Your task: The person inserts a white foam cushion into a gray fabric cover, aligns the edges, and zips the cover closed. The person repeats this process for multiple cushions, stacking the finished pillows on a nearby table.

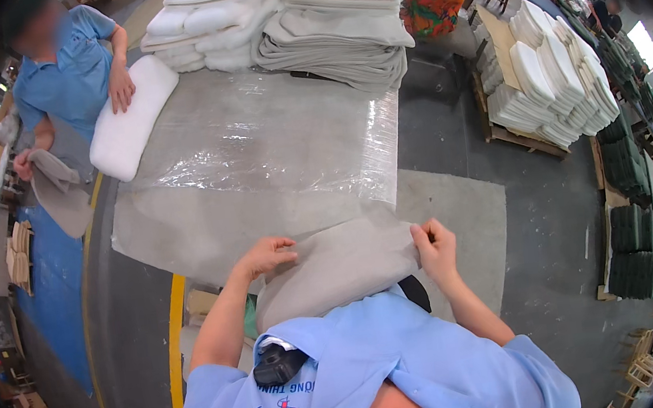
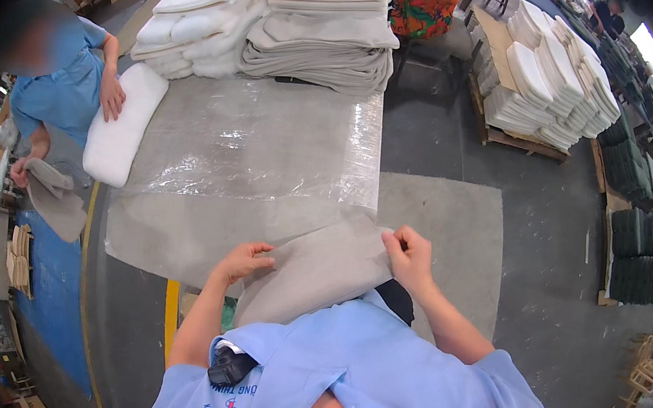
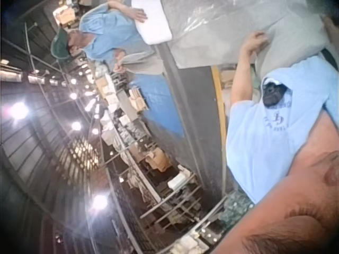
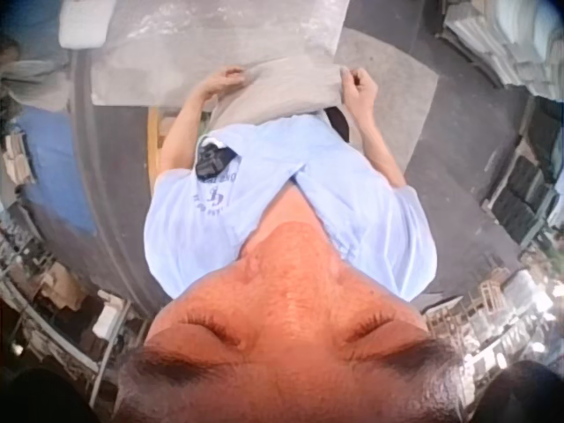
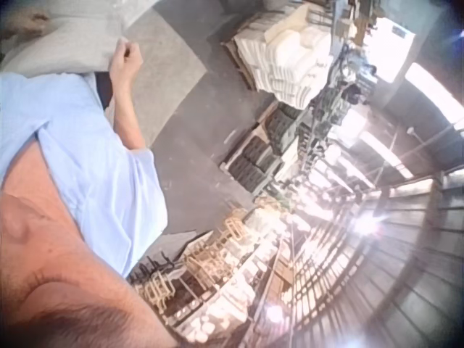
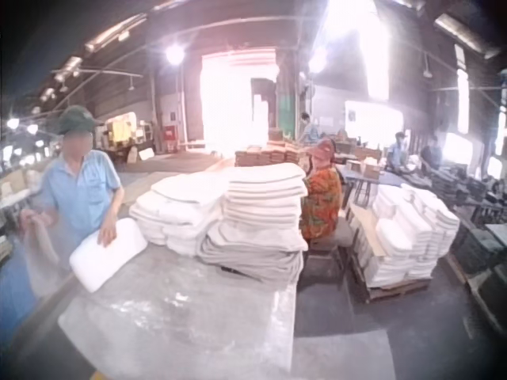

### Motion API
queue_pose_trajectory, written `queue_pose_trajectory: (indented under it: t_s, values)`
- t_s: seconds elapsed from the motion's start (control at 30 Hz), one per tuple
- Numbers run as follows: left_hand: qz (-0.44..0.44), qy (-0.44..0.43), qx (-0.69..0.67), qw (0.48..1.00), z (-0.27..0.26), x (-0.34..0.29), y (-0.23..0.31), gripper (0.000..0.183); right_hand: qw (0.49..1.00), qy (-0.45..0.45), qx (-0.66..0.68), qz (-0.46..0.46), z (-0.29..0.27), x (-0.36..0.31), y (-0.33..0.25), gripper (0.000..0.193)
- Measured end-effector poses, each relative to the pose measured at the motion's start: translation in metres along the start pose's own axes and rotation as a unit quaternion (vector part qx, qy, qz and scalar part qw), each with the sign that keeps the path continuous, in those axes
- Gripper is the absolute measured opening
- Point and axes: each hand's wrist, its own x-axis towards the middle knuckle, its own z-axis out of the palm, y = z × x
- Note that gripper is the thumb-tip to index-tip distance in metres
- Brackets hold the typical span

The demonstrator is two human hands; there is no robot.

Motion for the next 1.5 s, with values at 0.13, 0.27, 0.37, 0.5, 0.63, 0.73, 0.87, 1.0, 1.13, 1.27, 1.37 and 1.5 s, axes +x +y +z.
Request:
queue_pose_trajectory:
  t_s: [0.13, 0.27, 0.37, 0.5, 0.63, 0.73, 0.87, 1.0, 1.13, 1.27, 1.37, 1.5]
  values:
    - [-0.011, 0.037, 0.103, 0.994, 0.014, -0.004, 0.011, 0.041, 0.976, -0.090, 0.051, 0.194, 0.000, 0.037, -0.018, 0.026]
    - [0.066, 0.107, 0.082, 0.989, 0.026, -0.004, 0.020, 0.033, 0.869, -0.334, -0.069, 0.359, 0.010, 0.095, 0.004, 0.044]
    - [0.084, 0.118, 0.053, 0.988, 0.024, -0.015, 0.019, 0.032, 0.800, -0.450, -0.091, 0.387, 0.027, 0.121, 0.019, 0.049]
    - [0.046, 0.159, -0.005, 0.986, 0.037, -0.024, 0.012, 0.030, 0.799, -0.403, -0.014, 0.446, 0.056, 0.123, 0.024, 0.053]
    - [-0.039, 0.144, 0.093, 0.984, 0.040, -0.011, 0.010, 0.034, 0.822, -0.281, 0.078, 0.489, 0.082, 0.109, 0.022, 0.053]
    - [-0.007, 0.235, 0.209, 0.949, 0.054, 0.008, -0.009, 0.040, 0.859, -0.244, 0.035, 0.449, 0.094, 0.103, 0.009, 0.045]
    - [0.016, 0.328, 0.190, 0.925, 0.070, 0.017, -0.017, 0.042, 0.874, -0.242, -0.015, 0.421, 0.094, 0.101, 0.010, 0.041]
    - [-0.023, 0.340, 0.224, 0.913, 0.069, 0.023, -0.011, 0.041, 0.886, -0.242, -0.071, 0.388, 0.101, 0.101, 0.023, 0.038]
    - [-0.009, 0.364, 0.217, 0.906, 0.068, 0.031, -0.017, 0.039, 0.893, -0.244, -0.101, 0.364, 0.111, 0.106, 0.027, 0.036]
    - [0.020, 0.311, 0.176, 0.934, 0.050, 0.030, -0.026, 0.038, 0.904, -0.239, -0.069, 0.347, 0.112, 0.111, 0.022, 0.034]
    - [-0.058, 0.229, 0.135, 0.962, 0.030, 0.005, -0.016, 0.038, 0.908, -0.233, -0.054, 0.344, 0.108, 0.110, 0.027, 0.035]
    - [-0.007, 0.253, 0.177, 0.951, 0.036, -0.021, -0.042, 0.036, 0.912, -0.231, -0.065, 0.333, 0.110, 0.108, 0.027, 0.035]
